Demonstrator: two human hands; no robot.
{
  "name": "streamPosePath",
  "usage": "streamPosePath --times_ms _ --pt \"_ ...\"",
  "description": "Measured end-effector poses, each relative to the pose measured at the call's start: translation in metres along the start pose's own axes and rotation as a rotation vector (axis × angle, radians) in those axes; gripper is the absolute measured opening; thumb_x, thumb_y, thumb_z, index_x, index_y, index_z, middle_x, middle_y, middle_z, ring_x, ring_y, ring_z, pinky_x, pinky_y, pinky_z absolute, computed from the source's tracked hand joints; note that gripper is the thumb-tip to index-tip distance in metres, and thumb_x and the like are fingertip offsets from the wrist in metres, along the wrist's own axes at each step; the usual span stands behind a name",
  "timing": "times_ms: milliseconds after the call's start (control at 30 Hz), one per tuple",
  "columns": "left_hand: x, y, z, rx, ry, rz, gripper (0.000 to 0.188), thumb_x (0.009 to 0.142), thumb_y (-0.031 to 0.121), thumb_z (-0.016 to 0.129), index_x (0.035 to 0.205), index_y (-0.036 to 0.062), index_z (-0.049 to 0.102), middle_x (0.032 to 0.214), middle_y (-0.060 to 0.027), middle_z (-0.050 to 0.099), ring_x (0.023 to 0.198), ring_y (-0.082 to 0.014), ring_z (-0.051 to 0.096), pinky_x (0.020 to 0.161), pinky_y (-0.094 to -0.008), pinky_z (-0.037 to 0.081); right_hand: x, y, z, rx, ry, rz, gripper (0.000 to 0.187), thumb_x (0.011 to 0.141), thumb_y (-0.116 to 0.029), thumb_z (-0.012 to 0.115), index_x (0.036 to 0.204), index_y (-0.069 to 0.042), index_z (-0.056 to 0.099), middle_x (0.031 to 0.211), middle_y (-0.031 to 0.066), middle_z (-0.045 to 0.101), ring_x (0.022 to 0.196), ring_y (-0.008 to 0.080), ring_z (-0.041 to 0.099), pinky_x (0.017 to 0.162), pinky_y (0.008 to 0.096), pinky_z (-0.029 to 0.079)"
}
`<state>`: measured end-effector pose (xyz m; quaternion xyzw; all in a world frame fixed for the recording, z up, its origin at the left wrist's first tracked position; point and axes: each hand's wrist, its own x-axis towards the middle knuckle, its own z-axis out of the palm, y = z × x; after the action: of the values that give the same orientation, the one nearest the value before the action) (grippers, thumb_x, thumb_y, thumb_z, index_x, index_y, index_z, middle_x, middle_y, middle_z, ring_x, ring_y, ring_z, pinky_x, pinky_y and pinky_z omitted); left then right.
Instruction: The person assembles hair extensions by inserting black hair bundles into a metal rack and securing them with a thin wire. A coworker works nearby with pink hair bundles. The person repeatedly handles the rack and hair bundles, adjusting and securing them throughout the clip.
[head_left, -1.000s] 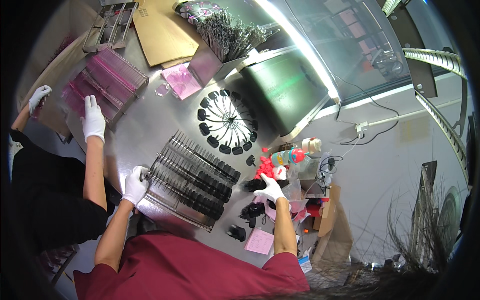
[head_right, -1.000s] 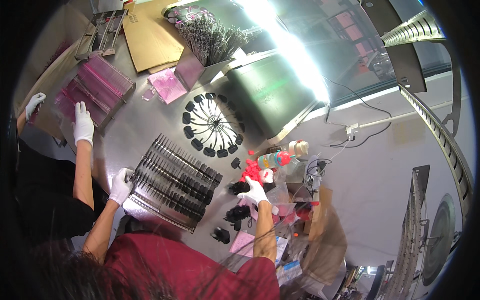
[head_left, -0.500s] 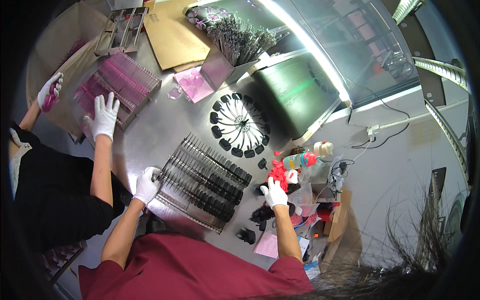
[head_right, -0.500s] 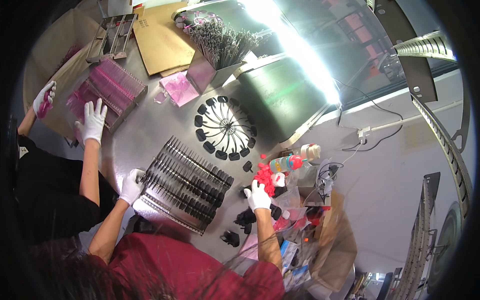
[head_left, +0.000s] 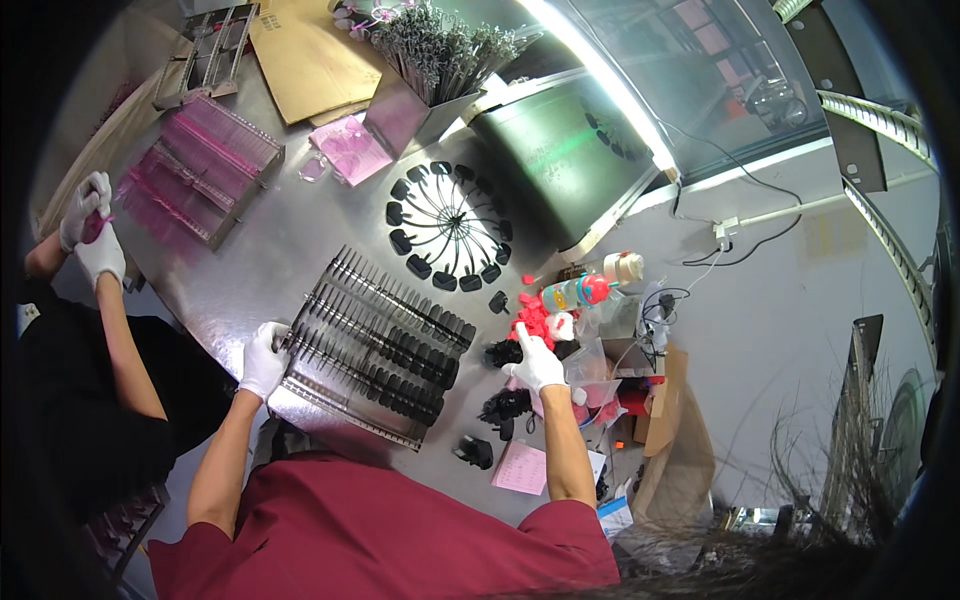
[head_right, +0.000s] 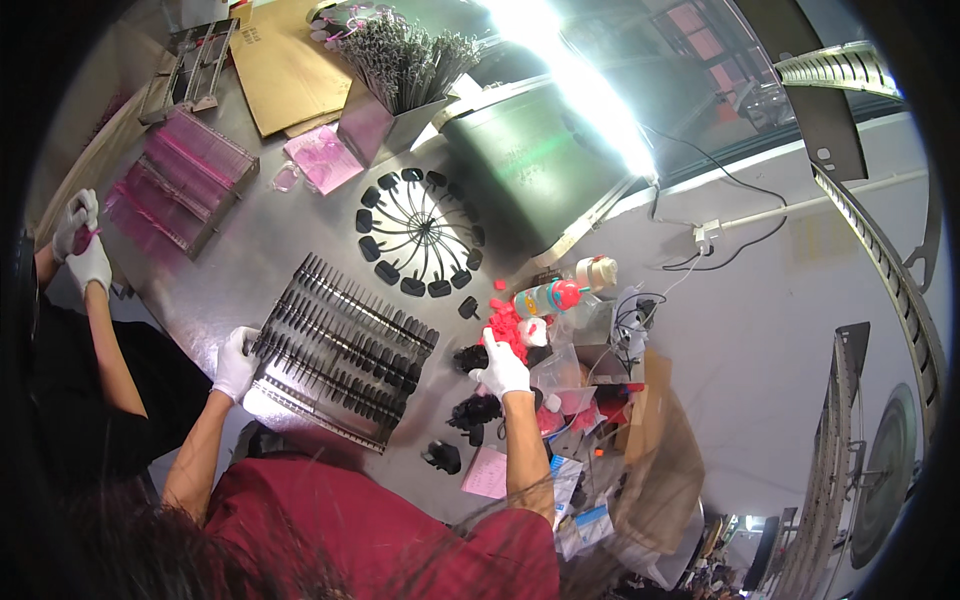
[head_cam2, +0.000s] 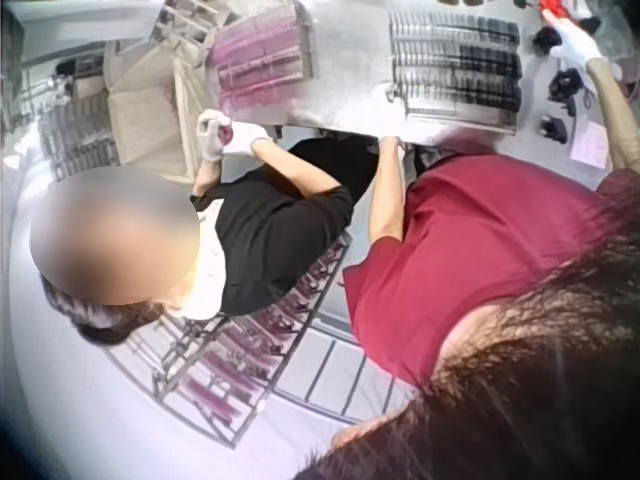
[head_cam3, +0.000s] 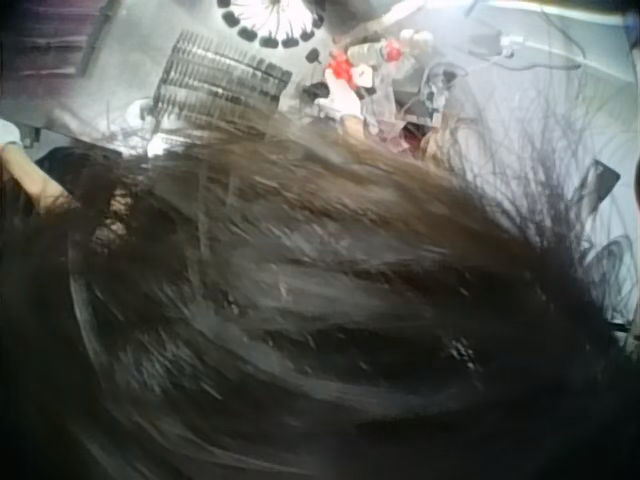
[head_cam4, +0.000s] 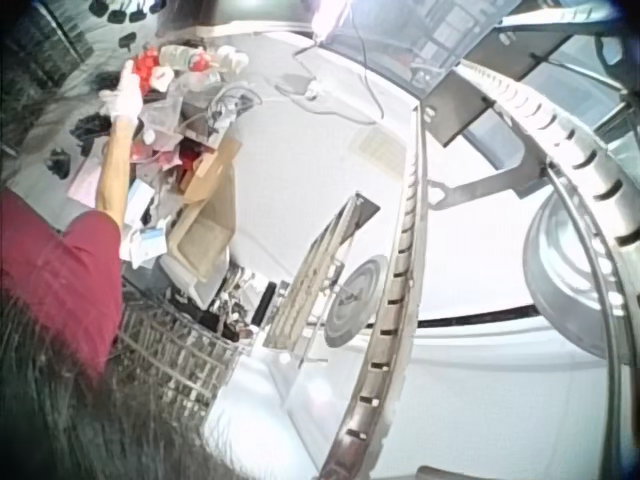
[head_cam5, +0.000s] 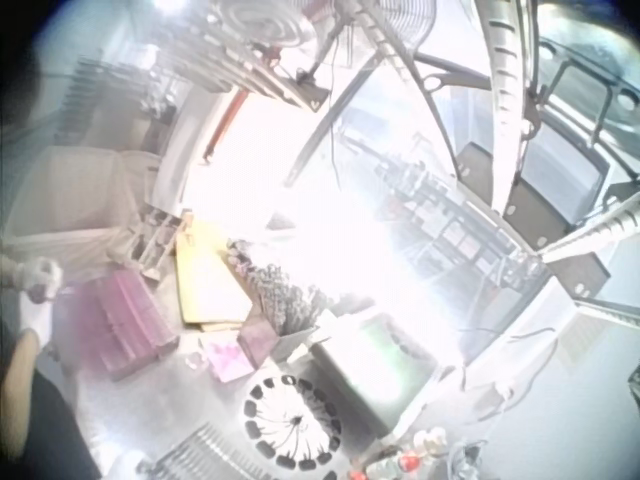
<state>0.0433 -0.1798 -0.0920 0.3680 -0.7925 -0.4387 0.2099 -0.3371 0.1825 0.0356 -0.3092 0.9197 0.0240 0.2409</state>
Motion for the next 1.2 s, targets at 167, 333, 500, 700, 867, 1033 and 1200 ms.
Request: streamPosePath --times_ms 167,333,500,700,867,1033,1200 --pt "-0.001 -0.006 0.0 -0.012 -0.009 -0.021 0.029 0.075 -0.006 0.063 0.102 0.0035 0.069 0.095 -0.0151 0.069 0.083 -0.0325 0.066 0.08 -0.0407 0.053 0.005 0.01 0.018 -0.061 0.151 -0.018 0.099 0.08 -0.044 0.087 0.162 -0.015 0.04 0.134 0.0251 0.064 0.119 0.0403 0.067 0.1 0.0481 0.055" --pt "0.002 -0.004 0.003 -0.012 -0.011 -0.012 0.028 0.076 -0.004 0.064 0.102 0.0033 0.07 0.097 -0.0153 0.07 0.087 -0.0337 0.068 0.081 -0.0403 0.054 0.021 0.027 0.043 0.07 0.154 -0.001 0.072 0.078 -0.038 0.088 0.141 -0.012 0.062 0.122 0.0252 0.069 0.115 0.0436 0.067 0.1 0.0493 0.055" --pt "0.0 -0.002 -0.005 0.038 -0.044 -0.043 0.026 0.079 -0.003 0.065 0.103 0.0031 0.071 0.099 -0.0157 0.071 0.094 -0.0347 0.069 0.087 -0.04 0.055 0.019 -0.004 0.038 0.164 0.273 0.096 0.068 0.076 -0.031 0.089 0.135 -0.008 0.065 0.122 0.027 0.068 0.115 0.0436 0.067 0.1 0.048 0.056" --pt "-0.002 0.011 -0.021 0.113 -0.044 0.009 0.037 0.081 0.002 0.069 0.118 0.0017 0.07 0.11 -0.0184 0.068 0.104 -0.037 0.067 0.094 -0.043 0.054 0.025 0.005 0.063 0.175 0.415 0.096 0.047 0.073 -0.02 0.084 0.116 -0.007 0.071 0.104 0.0236 0.071 0.104 0.0423 0.069 0.092 0.0478 0.057" --pt "-0.045 0.113 -0.043 0.09 0.176 0.277 0.048 0.087 0.006 0.071 0.134 0.0001 0.062 0.128 -0.0187 0.06 0.109 -0.034 0.065 0.095 -0.0428 0.054 -0.011 -0.013 0.036 0.143 0.586 -0.09 0.043 0.072 -0.009 0.081 0.113 -0.008 0.07 0.105 0.0189 0.069 0.101 0.0383 0.067 0.092 0.0453 0.056" --pt "-0.056 0.218 0.046 -0.949 -0.641 -0.428 0.058 0.103 0.03 0.072 0.147 0.0052 0.045 0.135 -0.0118 0.058 0.115 -0.0213 0.065 0.095 -0.038 0.058 -0.067 -0.104 -0.003 0.191 0.599 -0.428 0.046 0.072 -0.002 0.073 0.116 -0.01 0.068 0.114 0.0165 0.063 0.106 0.0377 0.065 0.093 0.0442 0.055" --pt "-0.057 0.224 0.087 -1.831 -1.223 -0.525 0.072 0.097 0.036 0.08 0.153 0.0181 0.037 0.136 -0.0028 0.055 0.118 -0.0176 0.063 0.096 -0.0404 0.059 -0.133 -0.154 -0.017 0.571 0.508 -0.719 0.058 0.068 -0.009 0.082 0.123 -0.003 0.065 0.122 0.0192 0.064 0.111 0.0405 0.065 0.097 0.0493 0.054"
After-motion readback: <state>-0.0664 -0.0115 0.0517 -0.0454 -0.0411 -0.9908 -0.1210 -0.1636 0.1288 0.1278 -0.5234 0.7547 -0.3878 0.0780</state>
